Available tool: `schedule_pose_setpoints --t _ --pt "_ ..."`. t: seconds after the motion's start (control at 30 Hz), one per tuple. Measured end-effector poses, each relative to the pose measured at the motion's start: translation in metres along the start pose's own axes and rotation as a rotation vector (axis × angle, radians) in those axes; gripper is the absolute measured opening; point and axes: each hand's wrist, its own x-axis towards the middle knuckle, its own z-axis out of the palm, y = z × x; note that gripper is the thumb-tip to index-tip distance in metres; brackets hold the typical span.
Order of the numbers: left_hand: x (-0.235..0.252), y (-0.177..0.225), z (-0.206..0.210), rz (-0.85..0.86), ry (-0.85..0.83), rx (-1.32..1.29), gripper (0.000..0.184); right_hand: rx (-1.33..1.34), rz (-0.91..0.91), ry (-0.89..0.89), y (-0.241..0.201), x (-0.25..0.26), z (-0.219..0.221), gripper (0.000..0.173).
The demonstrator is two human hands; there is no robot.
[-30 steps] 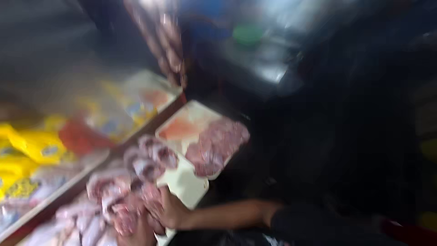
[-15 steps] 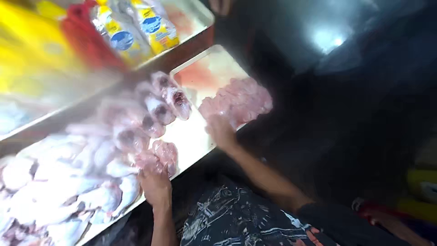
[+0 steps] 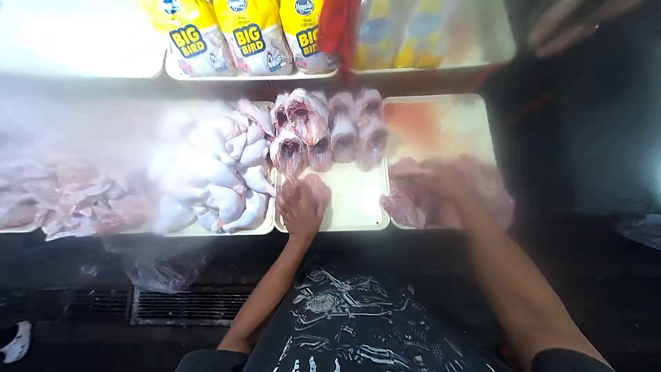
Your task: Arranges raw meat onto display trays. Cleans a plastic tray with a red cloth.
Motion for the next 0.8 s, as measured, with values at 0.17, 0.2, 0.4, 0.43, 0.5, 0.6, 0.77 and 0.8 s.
schedule_pose_setpoints --t 0.17,0.2,0.4,0.43,0.5,0.6,0.77,0.8 --pt "0.022 -0.029 0.009 0.160 -0.186 0.016 0.082 0.177 -0.008 0.232 -0.074 -0.036 -0.047 0.036" --pt "0.017 -0.035 0.010 0.174 -0.186 0.017 0.080 0.161 -0.048 0.304 -0.094 -0.055 -0.039 0.036" --pt "0.004 -0.027 -0.003 0.086 -0.128 -0.098 0.064 0.023 -0.399 0.143 -0.157 -0.075 0.111 0.037" --pt "0.006 -0.018 -0.004 0.087 -0.094 -0.106 0.066 0.085 -0.396 -0.012 -0.158 -0.077 0.119 0.045" --pt "0.010 0.005 -0.002 0.182 -0.058 -0.132 0.071 0.215 -0.305 -0.010 -0.147 -0.088 0.113 0.045" --pt "0.007 0.041 0.009 0.358 -0.182 -0.117 0.077 0.165 0.140 0.312 -0.097 -0.107 0.091 0.040" --pt "0.019 0.084 0.021 0.497 -0.237 -0.051 0.091 0.200 0.692 0.057 -0.028 -0.111 0.045 0.080" --pt "0.021 0.084 0.023 0.496 -0.253 -0.048 0.094 0.242 0.710 0.041 -0.028 -0.106 0.047 0.083"
